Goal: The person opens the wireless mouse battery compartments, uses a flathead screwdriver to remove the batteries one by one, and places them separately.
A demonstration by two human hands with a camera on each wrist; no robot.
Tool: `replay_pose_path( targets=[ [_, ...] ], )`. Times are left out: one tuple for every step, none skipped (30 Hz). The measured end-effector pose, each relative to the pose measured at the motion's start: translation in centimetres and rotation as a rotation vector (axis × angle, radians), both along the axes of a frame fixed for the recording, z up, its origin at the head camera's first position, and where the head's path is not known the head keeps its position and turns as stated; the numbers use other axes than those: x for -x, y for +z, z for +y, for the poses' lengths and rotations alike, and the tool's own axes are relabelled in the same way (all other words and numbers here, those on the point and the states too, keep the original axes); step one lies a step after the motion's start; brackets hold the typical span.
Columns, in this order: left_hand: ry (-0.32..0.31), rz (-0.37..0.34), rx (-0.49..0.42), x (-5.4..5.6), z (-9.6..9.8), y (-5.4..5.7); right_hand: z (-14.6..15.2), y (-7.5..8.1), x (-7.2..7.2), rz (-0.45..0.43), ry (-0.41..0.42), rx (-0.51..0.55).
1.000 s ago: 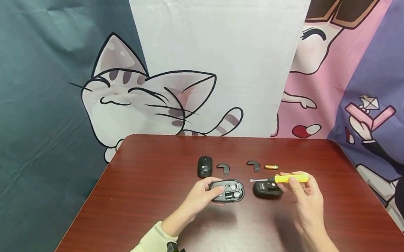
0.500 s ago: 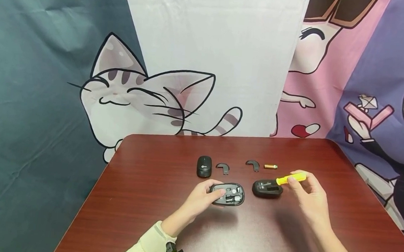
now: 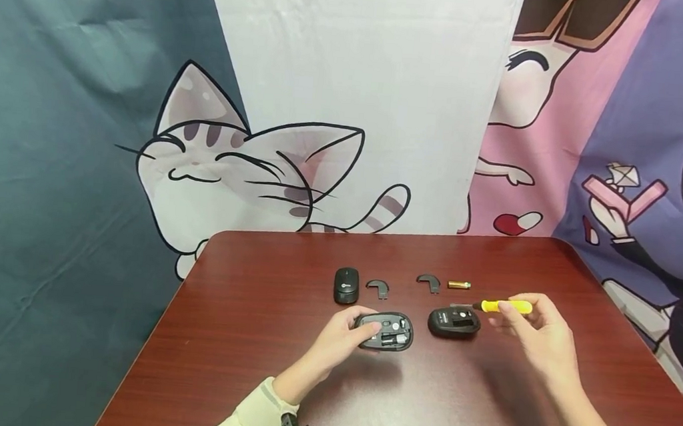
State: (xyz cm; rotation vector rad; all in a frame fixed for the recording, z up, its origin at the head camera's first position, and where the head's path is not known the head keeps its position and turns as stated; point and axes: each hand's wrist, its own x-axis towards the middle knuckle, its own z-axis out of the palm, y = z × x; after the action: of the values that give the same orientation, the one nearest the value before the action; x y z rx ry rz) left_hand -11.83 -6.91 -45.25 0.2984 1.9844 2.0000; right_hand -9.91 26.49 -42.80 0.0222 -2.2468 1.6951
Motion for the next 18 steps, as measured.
replay_pose_path(
  targets=[
    [0.001, 0.002, 0.001, 0.0, 0.0, 0.0, 0.3, 0.0, -0.1, -0.03, -0.011, -0.071],
    [0.001, 0.003, 0.004, 0.0, 0.0, 0.0, 0.5, 0.1, -0.1, -0.058, -0.027, -0.158],
    [0.0, 0.003, 0.004, 0.0, 0.0, -0.1, 0.8, 0.0, -0.1, -0.085, -0.034, -0.227],
    [0.001, 0.003, 0.007, 0.0, 0.0, -0.1, 1.0, -0.1, -0.2, -0.111, -0.044, -0.288],
    [0.001, 0.001, 0.008, 0.0, 0.0, -0.2, 1.2, -0.2, -0.1, -0.131, -0.053, -0.334],
    [0.002, -0.001, 0.007, 0.0, 0.0, -0.3, 1.4, -0.4, -0.1, -0.15, -0.063, -0.375],
    [0.001, -0.003, 0.006, 0.0, -0.1, -0.4, 1.7, -0.6, 0.0, -0.167, -0.078, -0.416],
    [0.0, -0.006, 0.003, 0.0, -0.1, -0.4, 1.9, -0.9, 0.1, -0.179, -0.09, -0.452],
    [0.001, -0.006, 0.001, 0.0, -0.1, -0.5, 2.1, -1.2, 0.2, -0.189, -0.098, -0.478],
    [0.003, -0.006, 0.0, 0.0, -0.1, -0.5, 2.4, -1.5, 0.3, -0.196, -0.107, -0.507],
    [0.004, -0.007, 0.0, 0.0, -0.1, -0.6, 2.6, -1.8, 0.4, -0.202, -0.112, -0.531],
    [0.005, -0.008, 0.0, 0.0, -0.1, -0.6, 2.8, -2.1, 0.5, -0.21, -0.111, -0.552],
    [0.004, -0.008, -0.001, 0.0, -0.1, -0.7, 3.0, -2.4, 0.6, -0.216, -0.11, -0.572],
    [0.003, -0.009, -0.002, 0.0, -0.2, -0.7, 3.2, -2.7, 0.8, -0.219, -0.108, -0.594],
    [0.003, -0.008, -0.004, 0.1, -0.2, -0.7, 3.4, -2.9, 0.9, -0.219, -0.106, -0.616],
    [0.002, -0.009, -0.007, 0.1, -0.2, -0.7, 3.5, -3.2, 1.0, -0.219, -0.101, -0.634],
    [0.002, -0.009, -0.009, 0.1, -0.2, -0.7, 3.5, -3.5, 1.1, -0.213, -0.099, -0.651],
    [0.001, -0.008, -0.01, 0.1, -0.2, -0.7, 3.6, -3.7, 1.2, -0.207, -0.092, -0.663]
  ],
)
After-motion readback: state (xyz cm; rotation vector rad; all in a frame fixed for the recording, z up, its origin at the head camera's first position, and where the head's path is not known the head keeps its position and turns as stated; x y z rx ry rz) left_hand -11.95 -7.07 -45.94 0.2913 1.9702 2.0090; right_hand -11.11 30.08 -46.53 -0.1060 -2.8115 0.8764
